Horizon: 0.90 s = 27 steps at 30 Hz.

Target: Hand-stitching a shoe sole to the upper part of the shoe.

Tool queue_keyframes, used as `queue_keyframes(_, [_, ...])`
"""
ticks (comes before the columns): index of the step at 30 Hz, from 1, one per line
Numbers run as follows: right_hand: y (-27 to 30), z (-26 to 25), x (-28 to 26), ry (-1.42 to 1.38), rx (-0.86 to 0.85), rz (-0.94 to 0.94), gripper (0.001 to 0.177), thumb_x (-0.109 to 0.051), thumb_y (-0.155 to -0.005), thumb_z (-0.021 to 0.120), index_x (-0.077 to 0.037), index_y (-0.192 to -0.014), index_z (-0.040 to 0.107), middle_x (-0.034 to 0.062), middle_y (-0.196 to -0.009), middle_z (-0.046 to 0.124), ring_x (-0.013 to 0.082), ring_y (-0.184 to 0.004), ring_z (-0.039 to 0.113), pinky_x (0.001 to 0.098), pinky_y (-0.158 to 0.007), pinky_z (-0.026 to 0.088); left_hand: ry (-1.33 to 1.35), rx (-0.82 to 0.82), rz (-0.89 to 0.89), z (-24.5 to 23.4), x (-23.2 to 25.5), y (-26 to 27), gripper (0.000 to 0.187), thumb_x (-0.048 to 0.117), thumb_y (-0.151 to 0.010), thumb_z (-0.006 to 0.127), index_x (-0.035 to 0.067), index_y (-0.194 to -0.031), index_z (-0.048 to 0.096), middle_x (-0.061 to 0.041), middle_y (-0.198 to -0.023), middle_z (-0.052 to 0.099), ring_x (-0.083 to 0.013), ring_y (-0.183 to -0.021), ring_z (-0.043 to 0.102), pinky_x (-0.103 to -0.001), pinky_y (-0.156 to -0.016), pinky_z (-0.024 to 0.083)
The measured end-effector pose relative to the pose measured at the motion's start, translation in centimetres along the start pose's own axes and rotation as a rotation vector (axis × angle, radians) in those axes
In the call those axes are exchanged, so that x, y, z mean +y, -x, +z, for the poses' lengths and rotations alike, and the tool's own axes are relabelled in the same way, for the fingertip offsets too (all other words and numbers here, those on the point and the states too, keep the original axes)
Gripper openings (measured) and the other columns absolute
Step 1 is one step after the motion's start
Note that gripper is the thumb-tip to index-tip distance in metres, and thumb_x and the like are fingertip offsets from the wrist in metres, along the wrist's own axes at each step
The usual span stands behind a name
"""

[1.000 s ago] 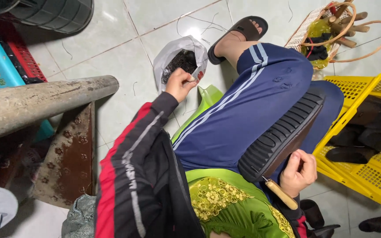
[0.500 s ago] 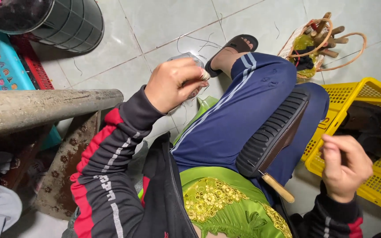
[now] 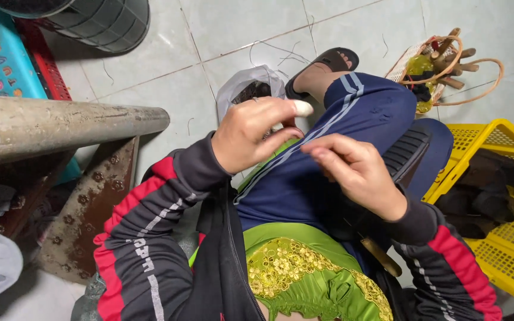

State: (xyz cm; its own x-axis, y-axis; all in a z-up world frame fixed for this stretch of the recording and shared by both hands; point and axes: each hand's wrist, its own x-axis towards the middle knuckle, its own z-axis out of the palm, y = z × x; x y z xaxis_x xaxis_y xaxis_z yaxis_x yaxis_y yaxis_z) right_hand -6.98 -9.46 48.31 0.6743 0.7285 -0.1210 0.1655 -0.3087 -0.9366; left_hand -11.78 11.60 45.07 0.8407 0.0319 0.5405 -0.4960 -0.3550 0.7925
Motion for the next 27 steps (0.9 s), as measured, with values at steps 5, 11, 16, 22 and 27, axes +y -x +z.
queue_keyframes(5, [0.9, -1.6, 0.4, -0.083, 0.029, 0.045, 0.020, -0.004, -0.091, 0.054, 0.003, -0.109, 0.059, 0.0111, -0.078, 0.056, 0.0129, -0.053, 0.056, 0.0274, -0.050, 0.051, 0.186, 0.027, -0.081, 0.6, -1.8, 0.9, 0.013, 0.013, -0.086, 0.073, 0.005, -0.091, 0.064, -0.006, -0.075, 0.064, -0.0285, -0.070, 0.065, -0.036, -0.065, 0.053])
queue_keyframes(11, [-0.1, -0.8, -3.1, -0.335, -0.050, 0.181, 0.053, 0.007, -0.086, 0.054, -0.002, -0.134, 0.036, 0.0122, -0.110, 0.049, 0.0156, -0.073, 0.058, 0.0257, -0.067, 0.052, 0.019, -0.067, 0.102, 0.2, 1.3, -1.0, 0.016, -0.001, -0.079, 0.071, -0.002, -0.093, 0.062, -0.009, -0.083, 0.059, -0.0245, -0.068, 0.056, -0.034, -0.066, 0.046])
queue_keyframes(16, [0.7, -1.5, -4.5, -0.014, -0.046, 0.238, 0.029, 0.001, -0.084, 0.060, 0.002, -0.113, 0.058, 0.0052, -0.081, 0.063, 0.0090, -0.063, 0.057, 0.0188, -0.056, 0.047, -0.101, -0.027, 0.247, -1.1, 3.1, -1.9, 0.008, 0.000, -0.083, 0.068, -0.005, -0.089, 0.066, -0.010, -0.083, 0.061, -0.0220, -0.068, 0.054, -0.033, -0.061, 0.040])
queue_keyframes(22, [4.8, -4.5, -5.8, -0.243, 0.141, -0.199, 0.010, 0.005, -0.079, 0.056, -0.004, -0.076, 0.058, -0.0007, -0.058, 0.052, 0.0069, -0.047, 0.039, 0.0246, -0.051, 0.036, -0.519, 0.052, 0.248, 1.4, -1.9, 0.1, 0.008, 0.005, -0.082, 0.067, 0.005, -0.089, 0.063, -0.004, -0.081, 0.056, -0.0177, -0.071, 0.054, -0.031, -0.065, 0.043])
queue_keyframes(27, [15.4, -13.8, -3.0, -0.111, 0.599, 1.069, 0.030, -0.001, -0.106, 0.039, 0.005, -0.133, 0.050, 0.0333, -0.105, 0.057, 0.0415, -0.085, 0.050, 0.0512, -0.069, 0.038, -0.431, -0.033, -0.148, 4.7, -12.3, 5.5, 0.008, 0.011, -0.078, 0.064, 0.008, -0.084, 0.060, -0.005, -0.079, 0.056, -0.0263, -0.071, 0.057, -0.035, -0.065, 0.046])
